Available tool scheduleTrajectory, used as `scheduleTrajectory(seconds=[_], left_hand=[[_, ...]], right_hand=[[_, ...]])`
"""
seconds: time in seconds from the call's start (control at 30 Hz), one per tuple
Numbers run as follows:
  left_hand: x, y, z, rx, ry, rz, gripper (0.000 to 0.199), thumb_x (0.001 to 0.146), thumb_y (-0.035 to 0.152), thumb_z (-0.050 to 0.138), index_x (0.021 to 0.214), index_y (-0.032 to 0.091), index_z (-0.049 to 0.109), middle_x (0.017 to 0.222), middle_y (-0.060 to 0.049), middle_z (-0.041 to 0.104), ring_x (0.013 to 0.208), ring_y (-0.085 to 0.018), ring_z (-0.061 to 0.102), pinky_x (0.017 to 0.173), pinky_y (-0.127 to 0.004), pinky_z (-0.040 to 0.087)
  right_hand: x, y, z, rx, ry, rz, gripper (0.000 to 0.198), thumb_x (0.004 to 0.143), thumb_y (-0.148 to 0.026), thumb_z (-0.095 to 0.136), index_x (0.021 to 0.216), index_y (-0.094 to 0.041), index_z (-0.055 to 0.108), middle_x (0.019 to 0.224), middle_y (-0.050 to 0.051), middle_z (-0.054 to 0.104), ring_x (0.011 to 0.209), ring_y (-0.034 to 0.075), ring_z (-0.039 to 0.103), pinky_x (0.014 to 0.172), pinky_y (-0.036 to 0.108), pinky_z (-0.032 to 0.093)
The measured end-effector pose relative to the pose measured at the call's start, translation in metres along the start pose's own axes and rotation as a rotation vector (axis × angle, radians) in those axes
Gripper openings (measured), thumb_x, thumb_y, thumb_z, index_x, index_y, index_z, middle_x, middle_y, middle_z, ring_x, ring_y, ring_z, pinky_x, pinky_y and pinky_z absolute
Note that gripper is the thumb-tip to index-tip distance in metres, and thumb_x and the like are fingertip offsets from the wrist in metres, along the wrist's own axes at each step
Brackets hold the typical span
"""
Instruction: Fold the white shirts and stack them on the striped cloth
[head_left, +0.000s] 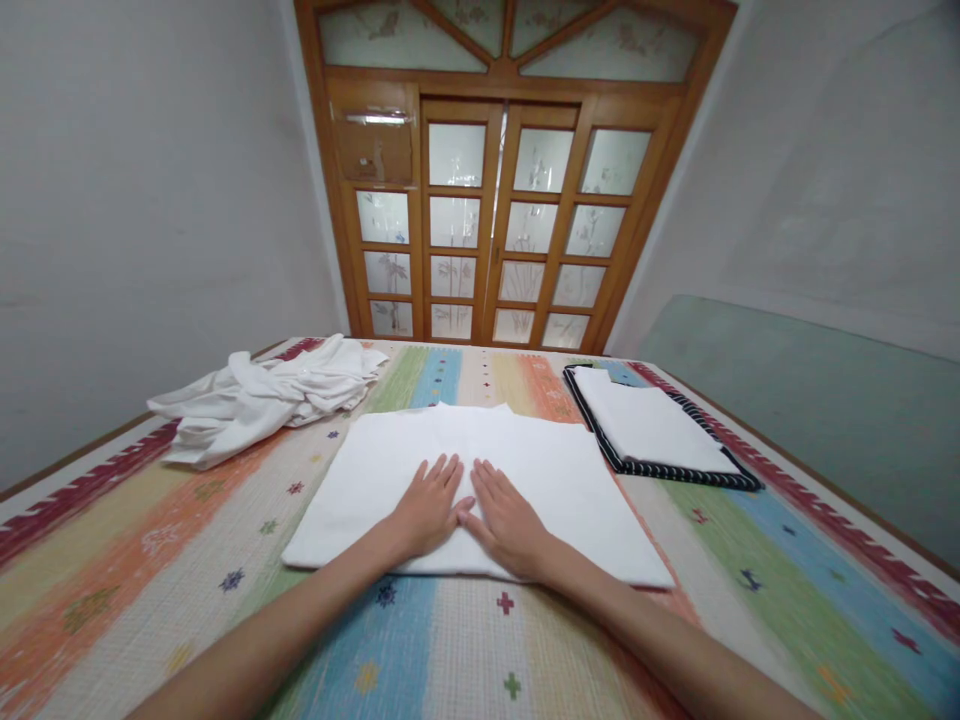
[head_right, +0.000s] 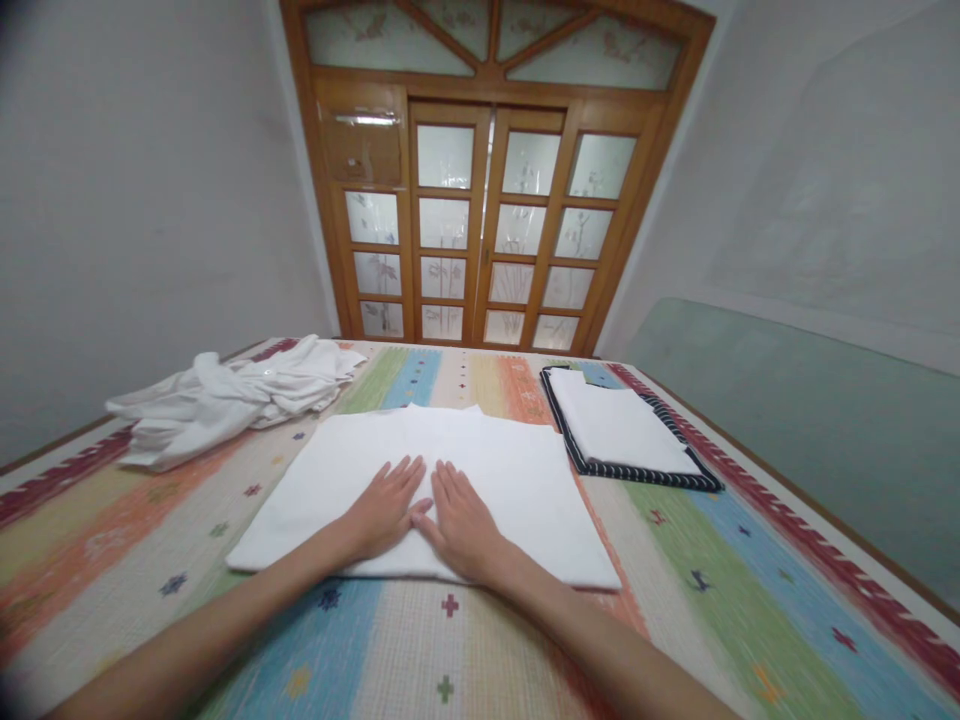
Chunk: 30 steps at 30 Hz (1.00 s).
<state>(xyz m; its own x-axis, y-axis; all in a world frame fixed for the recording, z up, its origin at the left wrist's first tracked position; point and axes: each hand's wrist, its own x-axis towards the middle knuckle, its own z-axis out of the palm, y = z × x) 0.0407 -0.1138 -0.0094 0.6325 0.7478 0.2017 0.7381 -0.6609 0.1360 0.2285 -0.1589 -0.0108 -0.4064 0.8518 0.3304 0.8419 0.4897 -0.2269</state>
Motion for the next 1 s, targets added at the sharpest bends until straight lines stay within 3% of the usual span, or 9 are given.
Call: scheduleTrajectory(seconds=[0.1, 0.27, 0.57, 0.77, 0.9, 1.0], left_hand=[[-0.006, -0.002, 0.004, 0.006, 0.031, 0.014, 0.064, 0.098, 0.054, 0.022, 0.149, 0.018, 0.035, 0.153, -0.012, 0.038, 0.144, -0.026, 0.028, 0.118, -0.047, 0.018], [-0.022, -0.021, -0.009, 0.003, 0.007, -0.049, 0.069, 0.095, 0.063, 0.026, 0.149, 0.021, 0.036, 0.154, -0.009, 0.036, 0.145, -0.026, 0.028, 0.118, -0.045, 0.017], [-0.068, -0.073, -0.019, 0.094, 0.041, -0.184, 0.078, 0.091, 0.067, 0.031, 0.146, 0.012, 0.041, 0.154, -0.014, 0.035, 0.143, -0.028, 0.031, 0.118, -0.044, 0.022], [-0.097, -0.089, -0.022, 0.148, 0.063, -0.233, 0.080, 0.091, 0.066, 0.027, 0.144, 0.008, 0.041, 0.153, -0.017, 0.036, 0.142, -0.029, 0.034, 0.117, -0.045, 0.027], [-0.118, -0.101, -0.018, 0.181, 0.096, -0.299, 0.084, 0.091, 0.066, 0.025, 0.146, 0.004, 0.037, 0.154, -0.019, 0.034, 0.142, -0.030, 0.033, 0.115, -0.045, 0.032], [-0.123, -0.104, -0.013, 0.227, 0.161, -0.352, 0.091, 0.088, 0.070, 0.025, 0.145, 0.000, 0.035, 0.153, -0.024, 0.033, 0.144, -0.034, 0.028, 0.115, -0.051, 0.029]], right_hand=[[-0.012, -0.001, 0.004, -0.012, -0.020, -0.026, 0.070, 0.097, -0.054, 0.033, 0.151, -0.009, 0.032, 0.155, 0.019, 0.030, 0.145, 0.030, 0.026, 0.116, 0.051, 0.029], [-0.036, 0.015, -0.009, -0.030, -0.072, 0.022, 0.073, 0.096, -0.057, 0.035, 0.153, -0.012, 0.025, 0.157, 0.015, 0.025, 0.146, 0.028, 0.022, 0.118, 0.050, 0.024], [-0.089, 0.077, -0.022, -0.177, -0.003, 0.296, 0.078, 0.097, -0.060, 0.030, 0.152, -0.004, 0.027, 0.156, 0.021, 0.025, 0.145, 0.030, 0.024, 0.118, 0.051, 0.023], [-0.113, 0.099, -0.024, -0.254, 0.044, 0.321, 0.079, 0.096, -0.061, 0.026, 0.153, -0.006, 0.023, 0.156, 0.020, 0.028, 0.145, 0.029, 0.025, 0.119, 0.049, 0.023], [-0.124, 0.113, -0.023, -0.304, 0.060, 0.387, 0.086, 0.094, -0.066, 0.020, 0.151, -0.001, 0.026, 0.155, 0.022, 0.028, 0.146, 0.030, 0.022, 0.119, 0.049, 0.023], [-0.120, 0.117, -0.025, -0.337, 0.054, 0.429, 0.094, 0.091, -0.070, 0.017, 0.147, 0.004, 0.032, 0.153, 0.027, 0.030, 0.146, 0.034, 0.019, 0.119, 0.053, 0.018]])
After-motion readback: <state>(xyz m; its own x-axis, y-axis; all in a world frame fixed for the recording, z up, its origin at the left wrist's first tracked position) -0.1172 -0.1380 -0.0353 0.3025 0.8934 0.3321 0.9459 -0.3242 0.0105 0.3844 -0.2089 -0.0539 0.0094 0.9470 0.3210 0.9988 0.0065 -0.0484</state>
